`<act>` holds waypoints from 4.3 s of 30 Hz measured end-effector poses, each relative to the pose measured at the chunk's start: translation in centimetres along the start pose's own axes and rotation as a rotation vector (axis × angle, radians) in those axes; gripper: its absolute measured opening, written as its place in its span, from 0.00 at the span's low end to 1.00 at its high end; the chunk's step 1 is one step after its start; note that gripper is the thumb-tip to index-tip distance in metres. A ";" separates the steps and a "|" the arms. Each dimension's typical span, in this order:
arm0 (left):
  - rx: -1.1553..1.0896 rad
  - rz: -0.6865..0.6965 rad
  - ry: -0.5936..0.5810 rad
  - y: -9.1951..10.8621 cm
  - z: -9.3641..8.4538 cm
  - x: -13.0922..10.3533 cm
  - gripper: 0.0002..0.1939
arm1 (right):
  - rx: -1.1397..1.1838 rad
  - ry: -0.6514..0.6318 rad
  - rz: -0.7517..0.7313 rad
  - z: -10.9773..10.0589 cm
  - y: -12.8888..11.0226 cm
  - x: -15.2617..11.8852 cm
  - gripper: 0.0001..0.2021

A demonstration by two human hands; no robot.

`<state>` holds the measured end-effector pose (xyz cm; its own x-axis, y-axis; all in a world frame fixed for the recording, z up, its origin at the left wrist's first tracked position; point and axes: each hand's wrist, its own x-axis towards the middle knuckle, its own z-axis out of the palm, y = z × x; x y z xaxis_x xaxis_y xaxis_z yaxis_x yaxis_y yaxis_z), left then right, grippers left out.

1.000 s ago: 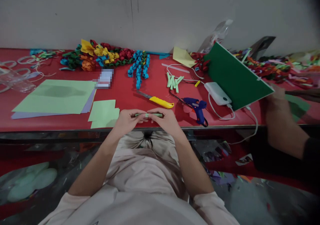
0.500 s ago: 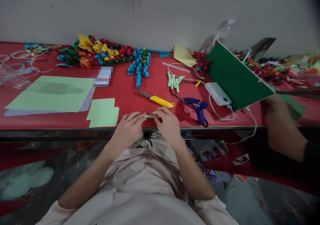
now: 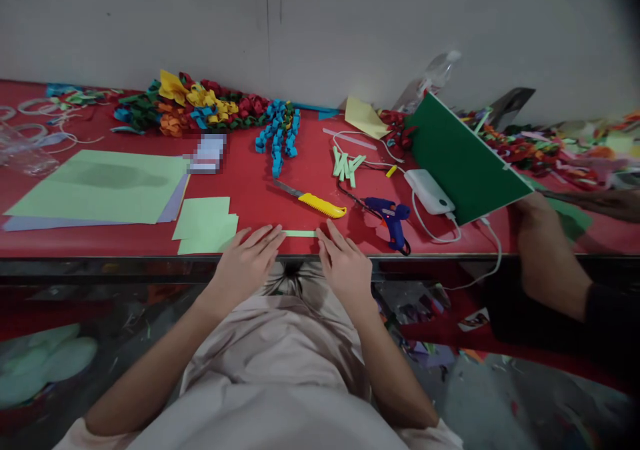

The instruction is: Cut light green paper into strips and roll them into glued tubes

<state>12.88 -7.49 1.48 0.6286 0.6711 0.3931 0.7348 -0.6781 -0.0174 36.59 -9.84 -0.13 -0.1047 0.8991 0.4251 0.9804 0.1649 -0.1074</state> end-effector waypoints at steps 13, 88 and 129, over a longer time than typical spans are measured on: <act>-0.141 -0.008 0.041 -1.5 0.8 2.7 0.14 | 0.214 0.512 0.463 -2.7 7.9 -0.1 0.22; -0.684 -0.341 0.120 -2.1 1.7 3.3 0.09 | 0.150 0.196 -0.233 -1.9 2.6 3.2 0.13; 0.068 0.025 0.022 -0.3 0.5 0.2 0.17 | 0.073 -0.075 -0.272 -0.3 1.7 1.1 0.16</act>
<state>12.96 -7.01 1.10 0.6421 0.6467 0.4117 0.7347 -0.6725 -0.0896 38.14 -8.67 0.49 -0.3771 0.8448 0.3796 0.9004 0.4305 -0.0637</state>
